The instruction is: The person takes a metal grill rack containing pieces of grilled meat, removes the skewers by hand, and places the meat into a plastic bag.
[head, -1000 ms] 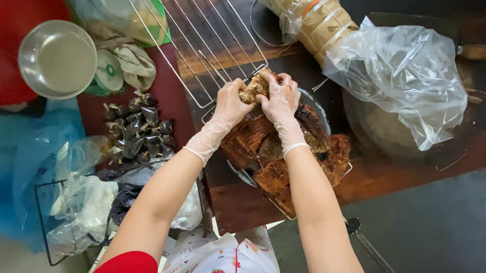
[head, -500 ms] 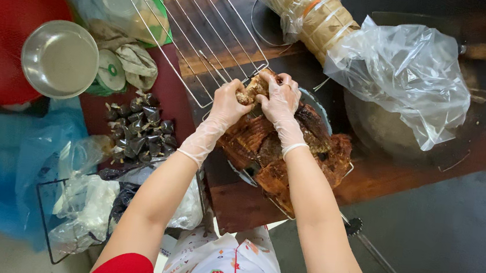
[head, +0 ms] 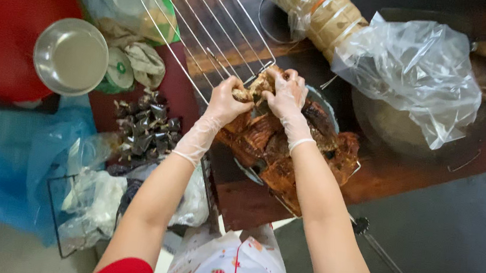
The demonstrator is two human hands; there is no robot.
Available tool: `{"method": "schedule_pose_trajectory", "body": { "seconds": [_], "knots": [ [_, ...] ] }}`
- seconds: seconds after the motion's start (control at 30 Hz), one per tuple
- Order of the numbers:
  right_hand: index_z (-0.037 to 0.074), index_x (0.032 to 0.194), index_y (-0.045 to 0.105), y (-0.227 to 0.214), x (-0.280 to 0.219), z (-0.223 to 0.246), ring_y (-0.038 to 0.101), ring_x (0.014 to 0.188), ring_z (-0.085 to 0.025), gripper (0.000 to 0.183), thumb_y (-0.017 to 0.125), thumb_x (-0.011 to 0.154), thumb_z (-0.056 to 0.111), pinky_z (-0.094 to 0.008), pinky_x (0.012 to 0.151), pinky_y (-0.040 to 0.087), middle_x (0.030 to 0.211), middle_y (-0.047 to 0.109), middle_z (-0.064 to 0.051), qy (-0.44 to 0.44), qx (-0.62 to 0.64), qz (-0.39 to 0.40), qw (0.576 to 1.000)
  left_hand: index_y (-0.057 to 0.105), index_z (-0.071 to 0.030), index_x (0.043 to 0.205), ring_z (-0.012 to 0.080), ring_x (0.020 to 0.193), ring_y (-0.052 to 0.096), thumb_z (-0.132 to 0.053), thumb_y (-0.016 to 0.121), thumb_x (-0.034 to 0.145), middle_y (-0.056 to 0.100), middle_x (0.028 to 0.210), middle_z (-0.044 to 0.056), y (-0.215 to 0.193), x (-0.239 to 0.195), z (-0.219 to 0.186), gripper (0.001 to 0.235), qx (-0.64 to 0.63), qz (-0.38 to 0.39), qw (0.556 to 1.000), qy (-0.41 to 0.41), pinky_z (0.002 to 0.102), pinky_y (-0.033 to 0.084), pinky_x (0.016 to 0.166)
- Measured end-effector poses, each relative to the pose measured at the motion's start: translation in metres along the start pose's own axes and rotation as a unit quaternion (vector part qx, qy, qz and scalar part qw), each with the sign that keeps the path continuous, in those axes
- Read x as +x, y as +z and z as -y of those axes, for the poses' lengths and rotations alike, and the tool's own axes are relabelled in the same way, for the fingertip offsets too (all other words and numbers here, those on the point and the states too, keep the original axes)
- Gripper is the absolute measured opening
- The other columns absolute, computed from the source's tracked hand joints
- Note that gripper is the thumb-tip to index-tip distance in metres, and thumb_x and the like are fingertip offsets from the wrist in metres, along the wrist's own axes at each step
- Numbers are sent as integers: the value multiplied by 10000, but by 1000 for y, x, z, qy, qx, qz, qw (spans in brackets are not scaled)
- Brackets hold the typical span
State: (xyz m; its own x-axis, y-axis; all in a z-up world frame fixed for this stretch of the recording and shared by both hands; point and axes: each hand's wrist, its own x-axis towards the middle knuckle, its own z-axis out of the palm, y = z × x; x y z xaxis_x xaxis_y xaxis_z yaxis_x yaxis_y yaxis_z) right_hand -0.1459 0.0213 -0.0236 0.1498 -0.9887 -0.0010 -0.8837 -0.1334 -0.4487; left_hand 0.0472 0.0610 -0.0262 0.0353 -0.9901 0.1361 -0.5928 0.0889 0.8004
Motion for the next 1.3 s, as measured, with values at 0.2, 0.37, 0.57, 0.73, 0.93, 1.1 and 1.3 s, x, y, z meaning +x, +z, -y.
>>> {"method": "schedule_pose_trajectory", "body": {
  "seconds": [0.2, 0.37, 0.57, 0.73, 0.93, 1.1, 1.3],
  "knots": [
    [313, 1369, 640, 5, -7, -8, 487, 1218, -370, 696, 879, 716, 353, -577, 978, 386, 1346, 527, -154, -100, -82, -71, 989, 642, -60, 1092, 255, 1011, 756, -242, 967, 518, 763, 1047, 81, 17, 4, 22, 684, -120, 96, 980, -129, 337, 589, 888],
    [251, 1270, 726, 8, -50, -3, 536, 1298, -321, 340, 816, 944, 225, -492, 1059, 449, 1415, 556, -80, -136, -163, -68, 975, 597, -87, 1175, 320, 1061, 704, -368, 983, 541, 726, 1116, 137, 11, 12, -17, 794, 100, 153, 967, -175, 419, 554, 907],
    [185, 1058, 750, 2, -88, 11, 522, 1172, -407, 466, 899, 617, 201, -478, 953, 467, 1392, 565, -158, -107, -9, -44, 993, 586, -59, 1165, 343, 1064, 684, -387, 956, 582, 715, 1113, 165, -2, 8, -7, 764, 132, 128, 970, -156, 440, 547, 897],
    [168, 991, 743, 0, -90, 12, 533, 1219, -388, 459, 931, 578, 236, -505, 908, 441, 1349, 592, -137, -159, -45, -78, 983, 628, -40, 1081, 315, 1050, 706, -332, 982, 574, 736, 1099, 156, -6, -2, 15, 684, 64, 91, 982, -155, 402, 556, 929],
    [169, 979, 744, 1, -89, 11, 525, 1190, -391, 464, 931, 563, 250, -492, 904, 445, 1353, 602, -145, -159, -47, -90, 982, 751, -95, 1179, 196, 1015, 754, -254, 937, 586, 804, 1109, 62, -9, -4, 25, 641, -116, 145, 972, -142, 308, 575, 937],
    [163, 973, 750, 4, -88, 8, 524, 1203, -377, 470, 936, 552, 260, -516, 930, 432, 1332, 606, -130, -170, -66, -69, 981, 689, -70, 1196, 204, 979, 715, -213, 964, 582, 761, 1076, 87, -8, 3, 19, 688, 4, 267, 949, -167, 326, 545, 913],
    [216, 1098, 769, 13, -83, 12, 439, 1240, -436, 509, 914, 610, 227, -523, 1020, 409, 1353, 562, -135, -68, 5, -70, 995, 704, -56, 1213, 192, 1014, 723, -161, 912, 585, 788, 1108, 70, 13, 14, 56, 670, -131, 342, 922, -124, 317, 547, 926]
  ]
}}
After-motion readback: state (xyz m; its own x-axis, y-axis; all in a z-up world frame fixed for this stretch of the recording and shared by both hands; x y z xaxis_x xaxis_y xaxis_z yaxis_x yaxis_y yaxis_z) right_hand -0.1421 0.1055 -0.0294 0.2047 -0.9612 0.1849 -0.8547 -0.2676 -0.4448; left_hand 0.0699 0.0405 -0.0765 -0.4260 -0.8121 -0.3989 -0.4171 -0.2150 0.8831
